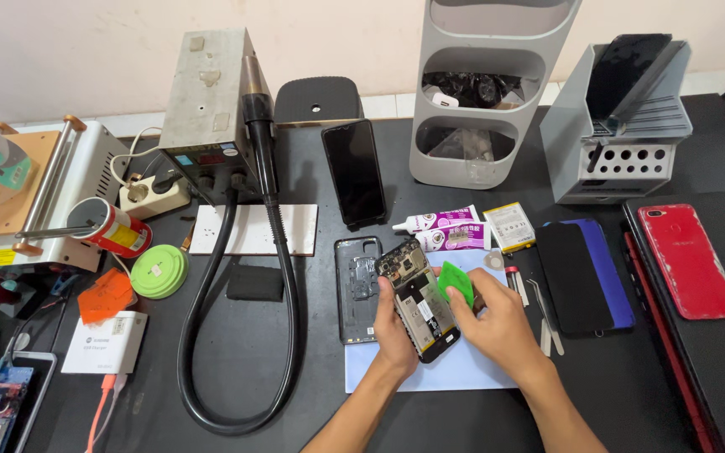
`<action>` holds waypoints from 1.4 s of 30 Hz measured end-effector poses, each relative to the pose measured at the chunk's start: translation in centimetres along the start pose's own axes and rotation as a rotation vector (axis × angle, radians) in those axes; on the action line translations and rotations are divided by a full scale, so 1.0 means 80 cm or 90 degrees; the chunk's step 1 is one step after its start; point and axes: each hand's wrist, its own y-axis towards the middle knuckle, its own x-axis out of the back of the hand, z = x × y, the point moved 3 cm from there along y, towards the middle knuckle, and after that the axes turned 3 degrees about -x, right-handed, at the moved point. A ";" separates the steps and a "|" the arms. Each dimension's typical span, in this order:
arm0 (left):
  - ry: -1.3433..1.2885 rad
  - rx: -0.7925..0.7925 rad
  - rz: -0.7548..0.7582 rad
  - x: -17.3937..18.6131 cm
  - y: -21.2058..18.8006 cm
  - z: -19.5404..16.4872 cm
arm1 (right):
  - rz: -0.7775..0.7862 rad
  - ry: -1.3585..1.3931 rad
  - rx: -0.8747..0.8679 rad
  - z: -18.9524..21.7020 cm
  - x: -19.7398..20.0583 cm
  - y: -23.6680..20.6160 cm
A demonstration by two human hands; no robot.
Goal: The person disassembles a smartphone, removes the battery, cleans the interior with a green plastic tool, and uses a screwdriver to adjust internal components. The person then reassembles the phone and places it into a black protective case.
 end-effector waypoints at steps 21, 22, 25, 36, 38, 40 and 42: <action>0.013 -0.015 0.041 0.016 0.007 0.018 | 0.021 0.116 -0.119 -0.028 -0.008 -0.005; 0.009 -0.009 0.029 0.017 0.006 0.018 | -0.019 0.029 -0.069 -0.021 -0.010 -0.011; -0.011 0.011 0.010 0.017 0.006 0.018 | -0.062 -0.004 0.046 -0.008 -0.018 -0.016; -0.104 0.140 0.043 -0.007 0.007 -0.024 | 0.027 0.480 -0.201 -0.032 0.016 0.007; -0.107 0.146 0.037 -0.010 0.007 -0.029 | 0.054 0.533 -0.223 -0.030 0.019 0.008; -0.095 0.146 0.032 -0.011 0.007 -0.031 | 0.084 0.578 -0.226 -0.026 0.021 0.009; -0.099 0.145 0.031 -0.012 0.007 -0.029 | 0.123 0.619 -0.244 -0.023 0.019 0.007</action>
